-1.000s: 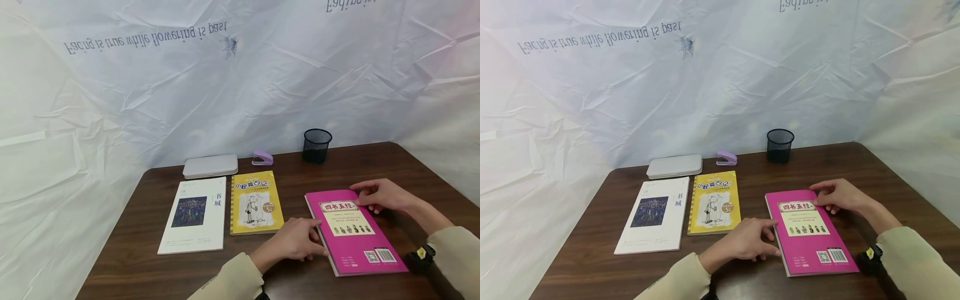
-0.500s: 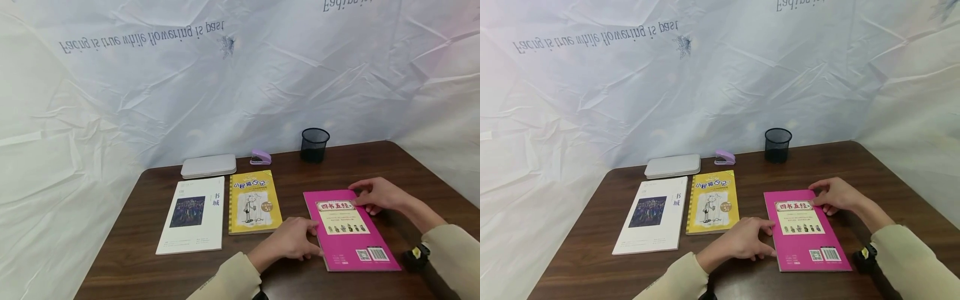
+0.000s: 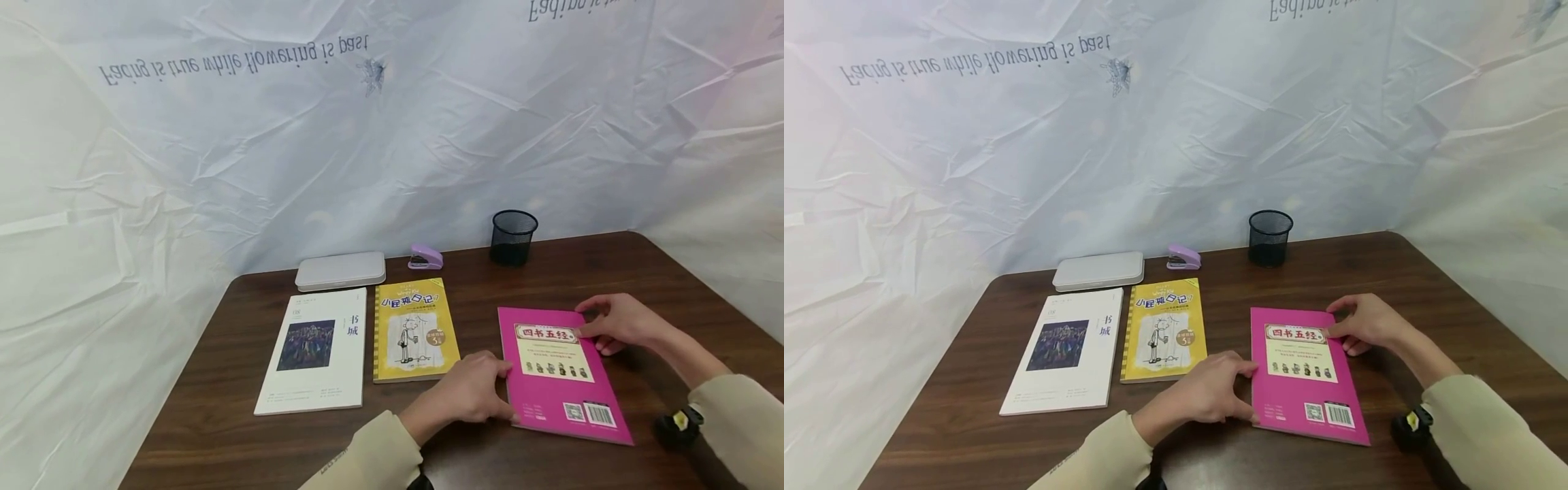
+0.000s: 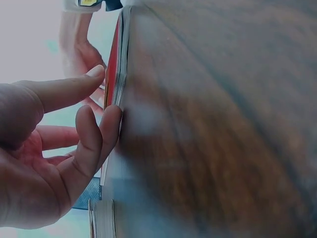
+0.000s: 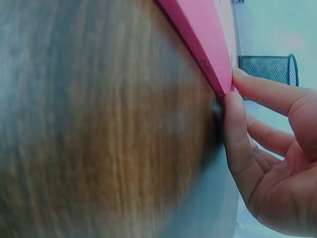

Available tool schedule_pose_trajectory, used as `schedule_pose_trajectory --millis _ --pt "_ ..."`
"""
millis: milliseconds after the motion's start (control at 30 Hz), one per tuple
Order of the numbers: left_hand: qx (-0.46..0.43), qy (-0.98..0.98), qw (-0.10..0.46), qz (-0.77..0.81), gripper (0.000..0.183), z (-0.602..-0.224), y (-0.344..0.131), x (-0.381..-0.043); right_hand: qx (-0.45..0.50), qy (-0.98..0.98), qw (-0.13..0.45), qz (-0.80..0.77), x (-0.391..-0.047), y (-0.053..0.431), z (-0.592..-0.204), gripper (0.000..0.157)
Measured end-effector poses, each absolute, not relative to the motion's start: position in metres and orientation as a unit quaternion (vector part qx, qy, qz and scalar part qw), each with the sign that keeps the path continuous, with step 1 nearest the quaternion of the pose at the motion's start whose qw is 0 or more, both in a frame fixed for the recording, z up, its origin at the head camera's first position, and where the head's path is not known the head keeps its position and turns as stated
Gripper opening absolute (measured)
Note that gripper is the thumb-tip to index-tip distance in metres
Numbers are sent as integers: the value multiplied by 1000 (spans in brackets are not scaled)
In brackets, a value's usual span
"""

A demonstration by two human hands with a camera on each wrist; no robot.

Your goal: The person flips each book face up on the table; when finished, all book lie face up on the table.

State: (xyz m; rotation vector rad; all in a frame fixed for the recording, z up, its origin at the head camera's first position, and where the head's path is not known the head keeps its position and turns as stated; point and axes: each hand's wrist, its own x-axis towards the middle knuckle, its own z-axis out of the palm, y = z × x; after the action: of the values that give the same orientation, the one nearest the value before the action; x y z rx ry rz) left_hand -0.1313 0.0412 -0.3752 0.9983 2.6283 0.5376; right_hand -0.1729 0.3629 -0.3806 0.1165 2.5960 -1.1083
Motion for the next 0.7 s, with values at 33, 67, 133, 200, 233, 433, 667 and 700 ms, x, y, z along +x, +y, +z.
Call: schedule_pose_trajectory --millis 33,67,133,200,233,433,667,700 --pt "346 910 137 184 69 -375 41 -131 43 906 158 -389 -172 363 -380 74" --pt "347 910 134 181 68 -375 41 -131 45 906 158 -391 -172 362 -380 74" --pt "348 912 130 174 68 -375 41 -131 49 905 158 -392 -171 361 -380 73" --pt "346 914 130 168 69 -374 41 -130 52 905 157 -392 -170 360 -379 72" --pt "344 915 131 165 71 -374 41 -130 53 905 157 -392 -169 359 -378 72" --pt "334 921 141 142 80 -375 43 -129 57 904 156 -394 -167 357 -379 73" --pt "340 923 132 125 80 -377 46 -128 71 903 149 -396 -167 359 -381 75" --pt "340 923 132 124 80 -378 46 -128 71 902 149 -398 -167 359 -381 75"
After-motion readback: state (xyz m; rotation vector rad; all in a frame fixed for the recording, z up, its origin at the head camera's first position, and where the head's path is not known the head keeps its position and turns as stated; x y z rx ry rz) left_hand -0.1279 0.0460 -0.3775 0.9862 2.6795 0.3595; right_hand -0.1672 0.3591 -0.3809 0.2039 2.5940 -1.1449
